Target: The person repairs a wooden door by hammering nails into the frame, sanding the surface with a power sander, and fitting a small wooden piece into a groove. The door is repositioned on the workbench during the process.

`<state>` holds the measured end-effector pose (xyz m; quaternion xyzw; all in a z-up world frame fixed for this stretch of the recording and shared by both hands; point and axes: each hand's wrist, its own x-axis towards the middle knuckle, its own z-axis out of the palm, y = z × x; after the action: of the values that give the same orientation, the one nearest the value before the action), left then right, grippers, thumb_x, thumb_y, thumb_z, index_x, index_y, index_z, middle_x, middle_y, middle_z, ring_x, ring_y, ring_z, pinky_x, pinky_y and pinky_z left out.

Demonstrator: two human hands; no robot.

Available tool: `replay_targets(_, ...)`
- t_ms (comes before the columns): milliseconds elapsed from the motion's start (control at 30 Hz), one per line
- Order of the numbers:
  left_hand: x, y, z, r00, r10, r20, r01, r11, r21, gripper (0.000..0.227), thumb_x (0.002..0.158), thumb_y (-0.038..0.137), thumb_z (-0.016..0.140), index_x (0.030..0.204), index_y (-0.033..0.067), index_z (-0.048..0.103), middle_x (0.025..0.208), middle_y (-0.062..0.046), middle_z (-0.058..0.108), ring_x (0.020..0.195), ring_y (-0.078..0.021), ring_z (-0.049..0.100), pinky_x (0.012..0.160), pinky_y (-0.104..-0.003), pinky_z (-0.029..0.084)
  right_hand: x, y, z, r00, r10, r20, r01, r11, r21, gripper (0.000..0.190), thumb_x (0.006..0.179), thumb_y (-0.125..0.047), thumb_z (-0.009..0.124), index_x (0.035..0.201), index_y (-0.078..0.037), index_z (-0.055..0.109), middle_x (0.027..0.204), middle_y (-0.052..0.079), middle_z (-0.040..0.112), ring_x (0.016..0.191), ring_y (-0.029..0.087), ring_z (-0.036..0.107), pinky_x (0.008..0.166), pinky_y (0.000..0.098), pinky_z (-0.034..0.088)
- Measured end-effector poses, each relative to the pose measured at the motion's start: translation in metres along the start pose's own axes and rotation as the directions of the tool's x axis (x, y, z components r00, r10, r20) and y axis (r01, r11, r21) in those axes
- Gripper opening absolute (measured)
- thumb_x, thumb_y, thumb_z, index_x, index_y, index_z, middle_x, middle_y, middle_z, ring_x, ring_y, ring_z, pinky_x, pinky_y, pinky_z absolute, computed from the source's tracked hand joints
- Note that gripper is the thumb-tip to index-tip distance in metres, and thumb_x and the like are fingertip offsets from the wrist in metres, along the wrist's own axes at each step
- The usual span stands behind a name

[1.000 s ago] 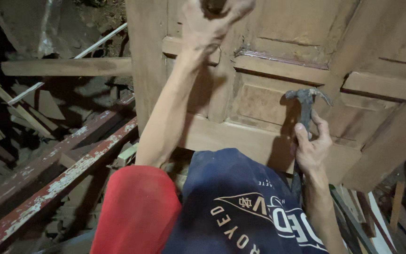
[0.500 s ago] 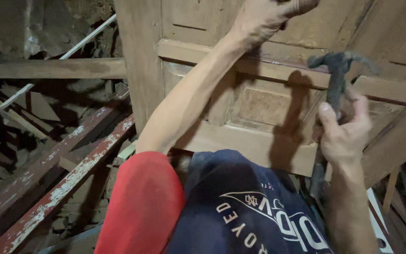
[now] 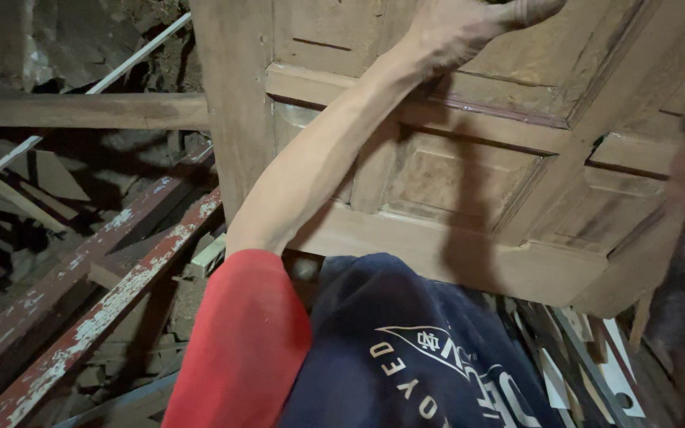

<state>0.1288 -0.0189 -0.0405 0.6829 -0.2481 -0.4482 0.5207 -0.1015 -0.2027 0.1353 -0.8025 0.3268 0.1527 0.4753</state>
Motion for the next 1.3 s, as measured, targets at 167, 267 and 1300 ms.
replay_targets(167, 0.005, -0.004, 0.004, 0.999, -0.019, -0.038, 0.021, 0.999, 0.044, 0.067, 0.082, 0.074, 0.066, 0.105, 0.0130, 0.082, 0.092, -0.003, 0.085, 0.083, -0.0114, 0.083, 0.073, -0.027, 0.065, 0.027, 0.007, -0.003, 0.999, -0.008, 0.053, 0.013, 0.995, -0.098, 0.023, 0.118, -0.020, 0.055, 0.128, 0.001, 0.052, 0.093, 0.007, 0.062, 0.071, 0.014, 0.057, 0.061, 0.0285, 0.046)
replay_targets(267, 0.003, -0.008, 0.001, 0.996, -0.073, -0.043, 0.077, 0.991, 0.111, 0.064, 0.086, 0.073, 0.067, 0.105, 0.0128, 0.080, 0.093, -0.001, 0.084, 0.083, -0.0091, 0.082, 0.073, -0.026, 0.066, 0.040, 0.008, -0.002, 0.997, -0.010, 0.073, 0.020, 0.991, -0.136, 0.023, 0.118, -0.020, 0.055, 0.127, 0.001, 0.053, 0.092, 0.007, 0.062, 0.071, 0.014, 0.057, 0.060, 0.0286, 0.046)
replay_targets(1300, 0.007, -0.021, -0.006, 0.992, -0.009, -0.126, 0.022, 0.995, 0.100, 0.063, 0.085, 0.069, 0.060, 0.094, 0.0098, 0.079, 0.076, -0.001, 0.079, 0.063, -0.0092, 0.076, 0.053, -0.025, 0.062, 0.042, -0.016, 0.001, 0.995, -0.007, 0.104, 0.028, 0.979, -0.204, 0.025, 0.118, -0.023, 0.056, 0.118, 0.002, 0.057, 0.086, 0.009, 0.063, 0.064, 0.016, 0.058, 0.055, 0.0302, 0.046)
